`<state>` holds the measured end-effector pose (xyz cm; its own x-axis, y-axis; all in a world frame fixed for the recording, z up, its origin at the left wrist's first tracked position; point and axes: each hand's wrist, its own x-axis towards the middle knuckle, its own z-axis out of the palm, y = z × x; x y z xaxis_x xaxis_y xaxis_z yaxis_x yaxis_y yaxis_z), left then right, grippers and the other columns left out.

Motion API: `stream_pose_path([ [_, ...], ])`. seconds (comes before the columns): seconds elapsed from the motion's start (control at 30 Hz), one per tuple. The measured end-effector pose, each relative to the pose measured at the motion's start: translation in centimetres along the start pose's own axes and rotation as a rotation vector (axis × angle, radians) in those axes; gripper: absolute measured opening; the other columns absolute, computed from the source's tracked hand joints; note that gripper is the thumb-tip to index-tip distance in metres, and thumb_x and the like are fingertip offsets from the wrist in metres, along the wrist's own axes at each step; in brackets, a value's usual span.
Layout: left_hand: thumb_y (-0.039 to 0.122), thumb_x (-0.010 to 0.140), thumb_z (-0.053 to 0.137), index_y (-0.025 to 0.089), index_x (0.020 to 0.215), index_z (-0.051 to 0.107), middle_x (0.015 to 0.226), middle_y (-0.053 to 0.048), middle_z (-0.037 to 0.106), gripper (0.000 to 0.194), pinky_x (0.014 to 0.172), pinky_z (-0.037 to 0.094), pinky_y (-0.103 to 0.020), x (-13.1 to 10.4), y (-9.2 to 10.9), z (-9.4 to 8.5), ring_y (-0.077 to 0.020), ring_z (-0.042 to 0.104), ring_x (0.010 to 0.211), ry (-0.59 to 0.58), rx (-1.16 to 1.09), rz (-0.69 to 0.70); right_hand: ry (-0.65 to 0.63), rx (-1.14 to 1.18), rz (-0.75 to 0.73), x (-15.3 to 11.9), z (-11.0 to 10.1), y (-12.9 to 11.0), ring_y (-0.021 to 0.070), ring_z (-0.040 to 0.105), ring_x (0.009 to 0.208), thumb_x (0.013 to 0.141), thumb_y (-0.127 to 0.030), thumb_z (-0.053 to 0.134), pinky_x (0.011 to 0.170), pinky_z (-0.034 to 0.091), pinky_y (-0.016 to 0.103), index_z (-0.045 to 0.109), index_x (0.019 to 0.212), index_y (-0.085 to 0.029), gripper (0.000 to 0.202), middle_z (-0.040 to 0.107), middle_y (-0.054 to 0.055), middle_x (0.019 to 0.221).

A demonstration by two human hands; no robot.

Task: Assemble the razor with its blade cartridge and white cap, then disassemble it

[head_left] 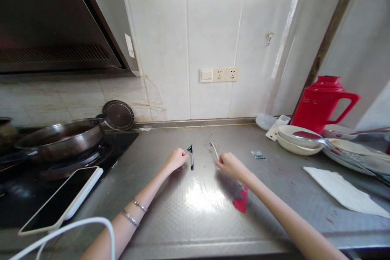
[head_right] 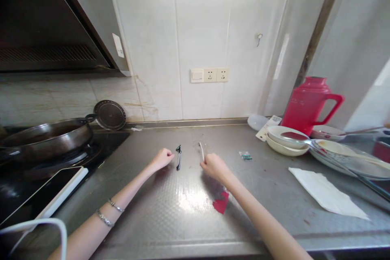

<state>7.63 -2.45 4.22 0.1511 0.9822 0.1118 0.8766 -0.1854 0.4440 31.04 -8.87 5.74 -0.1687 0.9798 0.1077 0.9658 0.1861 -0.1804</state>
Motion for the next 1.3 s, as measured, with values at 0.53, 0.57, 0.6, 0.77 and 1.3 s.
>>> stream_pose_path([
  [0.53, 0.022, 0.073, 0.044, 0.013, 0.054, 0.060, 0.049, -0.002, 0.053, 0.026, 0.049, 0.026, -0.022, -0.7, 0.6, -0.4, -0.0112, 0.045, 0.049, -0.009, 0.009, -0.022, -0.074, -0.021, -0.033, 2.0, 2.7, -5.3, 0.0249, 0.066, 0.078, 0.079, -0.026, 0.044, 0.062, 0.044, 0.026, 0.070, 0.085, -0.009, 0.032, 0.069, 0.020, 0.086],
  [0.57, 0.022, 0.072, 0.044, 0.013, 0.054, 0.060, 0.049, -0.002, 0.053, 0.026, 0.049, 0.025, -0.022, -0.7, 0.6, -0.4, -0.0113, 0.045, 0.049, -0.009, 0.008, -0.018, -0.076, -0.024, -0.029, 2.0, 2.7, -5.3, 0.0245, 0.066, 0.078, 0.079, -0.026, 0.044, 0.062, 0.044, 0.026, 0.070, 0.085, -0.009, 0.032, 0.069, 0.020, 0.086],
  [0.6, 0.022, 0.072, 0.044, 0.013, 0.054, 0.060, 0.049, -0.002, 0.053, 0.026, 0.049, 0.026, -0.022, -0.7, 0.6, -0.5, -0.0114, 0.046, 0.050, -0.009, 0.007, -0.012, -0.077, -0.026, -0.027, 2.0, 2.7, -5.3, 0.0244, 0.066, 0.078, 0.079, -0.027, 0.044, 0.062, 0.044, 0.026, 0.070, 0.085, -0.009, 0.032, 0.069, 0.020, 0.086],
  [0.77, 0.023, 0.072, 0.044, 0.013, 0.053, 0.059, 0.047, 0.000, 0.050, 0.026, 0.049, 0.025, -0.022, -0.3, 0.8, -0.5, -0.0106, 0.044, 0.049, 0.004, -0.006, 0.029, -0.022, -0.023, 0.004, 1.7, 1.4, -3.4, 0.0244, 0.064, 0.078, 0.082, -0.036, 0.042, 0.064, 0.043, 0.029, 0.068, 0.082, -0.012, 0.035, 0.068, 0.016, 0.083],
  [1.3, 0.032, 0.076, 0.042, 0.014, 0.052, 0.054, 0.047, 0.003, 0.046, 0.032, 0.052, 0.027, -0.022, 2.0, 0.4, -2.4, -0.0098, 0.042, 0.051, 0.085, -0.226, 0.221, -0.073, 0.142, 0.088, -0.4, -1.8, 22.4, 0.0227, 0.051, 0.105, 0.059, -0.008, 0.054, 0.089, 0.036, 0.027, 0.045, 0.124, -0.012, 0.066, 0.056, 0.011, 0.121],
])
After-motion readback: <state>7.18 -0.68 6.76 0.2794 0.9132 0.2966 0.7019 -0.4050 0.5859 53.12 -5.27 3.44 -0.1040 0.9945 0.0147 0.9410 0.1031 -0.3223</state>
